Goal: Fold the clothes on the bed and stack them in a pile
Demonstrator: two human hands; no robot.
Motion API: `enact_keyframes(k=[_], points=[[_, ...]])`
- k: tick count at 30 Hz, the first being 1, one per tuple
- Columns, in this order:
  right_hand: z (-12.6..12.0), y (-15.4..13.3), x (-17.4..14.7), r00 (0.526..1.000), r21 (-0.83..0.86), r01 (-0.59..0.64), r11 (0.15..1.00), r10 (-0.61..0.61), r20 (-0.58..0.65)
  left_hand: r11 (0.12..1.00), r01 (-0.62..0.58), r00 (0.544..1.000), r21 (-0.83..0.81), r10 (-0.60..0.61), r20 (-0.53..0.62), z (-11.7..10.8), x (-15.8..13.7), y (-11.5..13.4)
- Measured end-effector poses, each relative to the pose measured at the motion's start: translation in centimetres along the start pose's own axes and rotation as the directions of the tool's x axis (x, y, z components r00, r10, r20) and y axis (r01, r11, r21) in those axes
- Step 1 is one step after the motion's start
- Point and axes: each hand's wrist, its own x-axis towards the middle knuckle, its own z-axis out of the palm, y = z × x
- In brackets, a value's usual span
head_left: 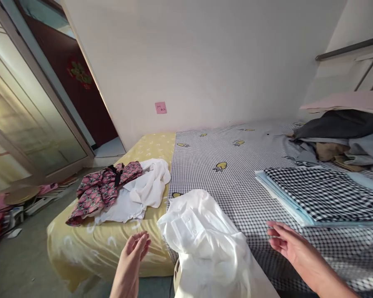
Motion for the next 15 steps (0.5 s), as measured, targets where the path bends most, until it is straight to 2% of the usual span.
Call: enact_keyframes(k=[2, 5, 8, 10, 13, 14, 15], points=[[2.2, -0.5, 2.3, 0.998, -0.119, 0.068, 0.99, -0.069, 0.004, 0.997, 0.005, 0.997, 0.073, 0.0, -0.073, 1.2, 1.5, -1.4], [6.6, -0.9, 5.6, 0.986, -0.336, 0.167, 0.927, -0.161, 0.045, 0.955, -0.079, 0.995, 0.286, 0.092, -0.033, 3.6, 3.2, -2.7], [11.3, -1.2, 7.1, 0.981, -0.474, 0.187, 0.861, -0.142, 0.129, 0.891, -0.146, 0.985, 0.43, 0.171, -0.019, 6.0, 4.3, -3.3], [13.6, -1.3, 6.6, 0.957, -0.496, 0.218, 0.84, -0.085, 0.278, 0.857, -0.168, 0.983, 0.487, 0.186, 0.014, 7.1, 4.4, -3.5], [14.6, -1.9, 4.4, 0.843, -0.402, 0.202, 0.893, 0.051, 0.536, 0.823, -0.236, 0.972, 0.516, 0.193, 0.136, 7.6, 3.8, -3.1], [14.2, -2.5, 3.6, 0.816, -0.362, 0.159, 0.919, 0.084, 0.572, 0.826, -0.263, 0.963, 0.498, 0.19, 0.193, 7.6, 3.5, -2.5], [13.5, -3.2, 3.0, 0.814, -0.321, 0.114, 0.94, 0.097, 0.573, 0.835, -0.293, 0.947, 0.465, 0.188, 0.259, 7.5, 3.3, -1.6]])
